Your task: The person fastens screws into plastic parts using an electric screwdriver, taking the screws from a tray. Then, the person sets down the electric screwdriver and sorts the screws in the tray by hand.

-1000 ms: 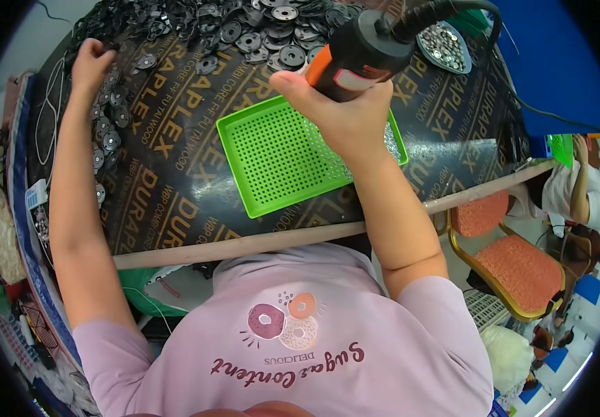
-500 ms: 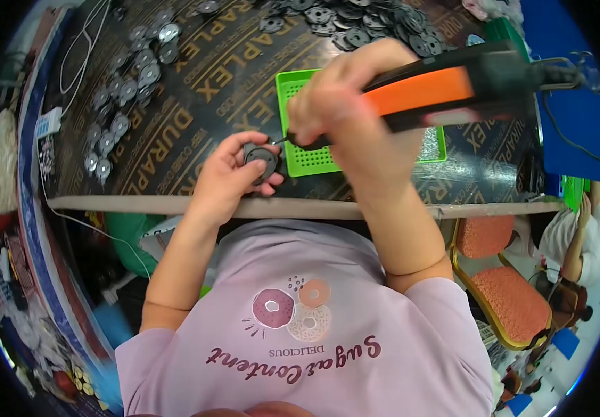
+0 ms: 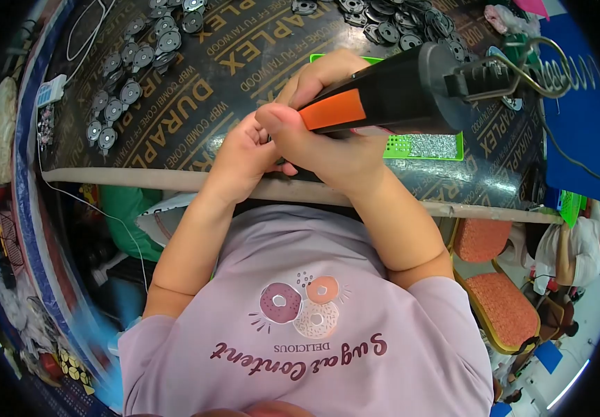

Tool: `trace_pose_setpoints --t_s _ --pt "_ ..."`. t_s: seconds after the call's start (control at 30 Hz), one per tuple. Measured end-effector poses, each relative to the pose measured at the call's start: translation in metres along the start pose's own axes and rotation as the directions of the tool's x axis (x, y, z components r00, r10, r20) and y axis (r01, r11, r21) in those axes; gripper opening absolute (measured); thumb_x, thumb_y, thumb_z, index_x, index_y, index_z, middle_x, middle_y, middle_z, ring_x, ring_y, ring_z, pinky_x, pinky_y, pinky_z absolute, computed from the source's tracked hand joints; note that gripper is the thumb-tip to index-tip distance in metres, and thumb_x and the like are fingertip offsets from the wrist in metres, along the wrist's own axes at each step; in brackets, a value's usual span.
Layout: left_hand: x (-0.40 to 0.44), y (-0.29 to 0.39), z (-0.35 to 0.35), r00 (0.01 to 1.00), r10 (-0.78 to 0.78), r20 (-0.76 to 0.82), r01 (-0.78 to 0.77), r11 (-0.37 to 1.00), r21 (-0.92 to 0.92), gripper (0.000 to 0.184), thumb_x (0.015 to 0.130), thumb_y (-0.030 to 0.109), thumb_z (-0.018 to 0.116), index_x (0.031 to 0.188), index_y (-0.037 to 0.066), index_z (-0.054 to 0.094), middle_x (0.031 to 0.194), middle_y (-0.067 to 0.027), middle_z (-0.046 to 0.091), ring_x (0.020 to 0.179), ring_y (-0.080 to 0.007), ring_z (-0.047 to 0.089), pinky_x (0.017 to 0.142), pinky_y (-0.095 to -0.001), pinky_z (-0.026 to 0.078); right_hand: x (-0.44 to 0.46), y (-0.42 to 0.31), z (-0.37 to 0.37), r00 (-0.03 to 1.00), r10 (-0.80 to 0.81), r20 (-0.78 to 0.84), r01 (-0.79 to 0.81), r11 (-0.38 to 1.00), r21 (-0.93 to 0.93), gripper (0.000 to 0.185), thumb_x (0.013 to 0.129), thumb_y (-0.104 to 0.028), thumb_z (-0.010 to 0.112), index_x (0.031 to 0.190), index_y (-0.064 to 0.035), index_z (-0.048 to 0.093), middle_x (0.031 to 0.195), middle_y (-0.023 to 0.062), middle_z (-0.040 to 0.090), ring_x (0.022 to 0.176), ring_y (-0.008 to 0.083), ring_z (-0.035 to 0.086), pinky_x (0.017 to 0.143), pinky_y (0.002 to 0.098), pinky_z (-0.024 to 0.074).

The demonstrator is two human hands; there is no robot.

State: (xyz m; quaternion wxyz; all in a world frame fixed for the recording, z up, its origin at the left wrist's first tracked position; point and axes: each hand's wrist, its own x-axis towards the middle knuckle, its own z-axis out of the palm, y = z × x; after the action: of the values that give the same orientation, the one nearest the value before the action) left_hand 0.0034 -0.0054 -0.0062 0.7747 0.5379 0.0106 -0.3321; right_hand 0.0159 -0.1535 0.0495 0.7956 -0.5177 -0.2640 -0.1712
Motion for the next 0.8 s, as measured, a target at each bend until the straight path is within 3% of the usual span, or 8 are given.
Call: trace_pose_setpoints --t_s 0.2,0.3,0.57,0.63,0.67,0.73,0.77,0.8 --pt "-0.005 0.007 0.002 0.999 0.041 -0.013 -0.041 0.999 0.017 0.032 0.091 -0.001 0.052 0.122 -0.003 0.044 0.097 -0.0107 0.063 0.078 -0.016 0.067 0.062 -0.0242 0.055 0.0 0.001 0.007 1.0 0.017 0.024 -0.017 1.0 0.002 0.029 0.073 0.01 0.07 0.085 -0.004 0.048 0.062 0.0055 0.057 0.054 0.0107 0.058 0.051 0.0224 0.0473" --pt "-0.004 0.004 0.001 0.998 0.055 0.01 -0.055 0.998 -0.003 0.031 0.091 -0.002 0.052 0.121 -0.003 0.044 0.095 -0.0104 0.063 0.078 -0.0159 0.067 0.062 -0.0244 0.055 -0.001 0.002 0.009 0.998 -0.022 0.06 0.028 0.994 -0.108 0.028 0.073 0.007 0.071 0.083 -0.0046 0.047 0.061 0.005 0.057 0.054 0.01 0.057 0.051 0.0221 0.0471" --pt "-0.004 0.001 0.001 0.999 0.051 -0.015 -0.05 0.999 0.001 0.033 0.09 -0.002 0.051 0.122 -0.004 0.044 0.095 -0.0105 0.063 0.077 -0.016 0.066 0.062 -0.0242 0.056 -0.004 0.001 0.011 0.999 0.034 -0.024 -0.036 0.995 -0.098 0.031 0.069 0.004 0.075 0.081 -0.0057 0.048 0.062 0.0041 0.057 0.054 0.0099 0.056 0.052 0.0224 0.0466" --pt "-0.003 0.003 0.004 0.996 0.093 -0.011 -0.092 0.995 0.034 0.034 0.09 -0.003 0.052 0.123 -0.003 0.044 0.095 -0.0105 0.063 0.077 -0.016 0.066 0.062 -0.0242 0.056 0.003 -0.007 -0.003 0.971 0.015 0.237 0.046 0.968 -0.247 0.025 0.082 0.002 0.068 0.088 -0.0054 0.044 0.067 0.0083 0.056 0.053 0.0165 0.052 0.054 0.0329 0.0475" --pt "-0.003 0.005 0.005 0.992 0.126 0.0 -0.125 0.989 0.081 0.034 0.09 -0.003 0.052 0.123 -0.003 0.044 0.095 -0.0104 0.063 0.077 -0.016 0.066 0.062 -0.0242 0.056 0.001 -0.009 -0.001 0.979 0.078 0.19 -0.044 0.984 -0.174 0.033 0.08 -0.006 0.076 0.088 -0.006 0.044 0.066 0.0073 0.056 0.054 0.0173 0.053 0.054 0.0335 0.0479" --pt "-0.005 0.006 0.007 0.997 0.04 -0.06 -0.038 0.999 0.038 0.034 0.089 -0.003 0.052 0.122 -0.001 0.046 0.099 -0.0112 0.062 0.078 -0.0166 0.066 0.062 -0.0242 0.056 0.01 -0.024 -0.005 0.974 0.052 0.219 -0.018 0.988 -0.155 0.039 0.077 -0.015 0.082 0.089 -0.007 0.045 0.066 0.0069 0.056 0.055 0.0181 0.055 0.055 0.0341 0.0488" --pt "-0.003 0.003 0.005 0.998 0.011 -0.064 -0.012 1.0 -0.018 0.033 0.089 -0.003 0.052 0.121 0.0 0.046 0.101 -0.0113 0.061 0.079 -0.017 0.067 0.062 -0.0242 0.056 0.019 -0.026 -0.011 0.967 -0.065 0.245 0.078 0.996 -0.043 0.043 0.075 -0.024 0.083 0.09 -0.0077 0.046 0.066 0.0067 0.057 0.056 0.0189 0.057 0.056 0.0347 0.0498" --pt "-0.005 0.01 0.006 0.993 -0.079 -0.084 0.08 0.997 0.01 0.031 0.089 -0.002 0.052 0.119 0.0 0.046 0.106 -0.0114 0.059 0.083 -0.0189 0.067 0.064 -0.025 0.057 0.018 -0.035 -0.019 0.987 -0.04 0.156 0.042 0.999 -0.01 0.038 0.08 -0.026 0.078 0.091 -0.0081 0.047 0.067 0.007 0.057 0.056 0.0194 0.058 0.057 0.0355 0.0504"
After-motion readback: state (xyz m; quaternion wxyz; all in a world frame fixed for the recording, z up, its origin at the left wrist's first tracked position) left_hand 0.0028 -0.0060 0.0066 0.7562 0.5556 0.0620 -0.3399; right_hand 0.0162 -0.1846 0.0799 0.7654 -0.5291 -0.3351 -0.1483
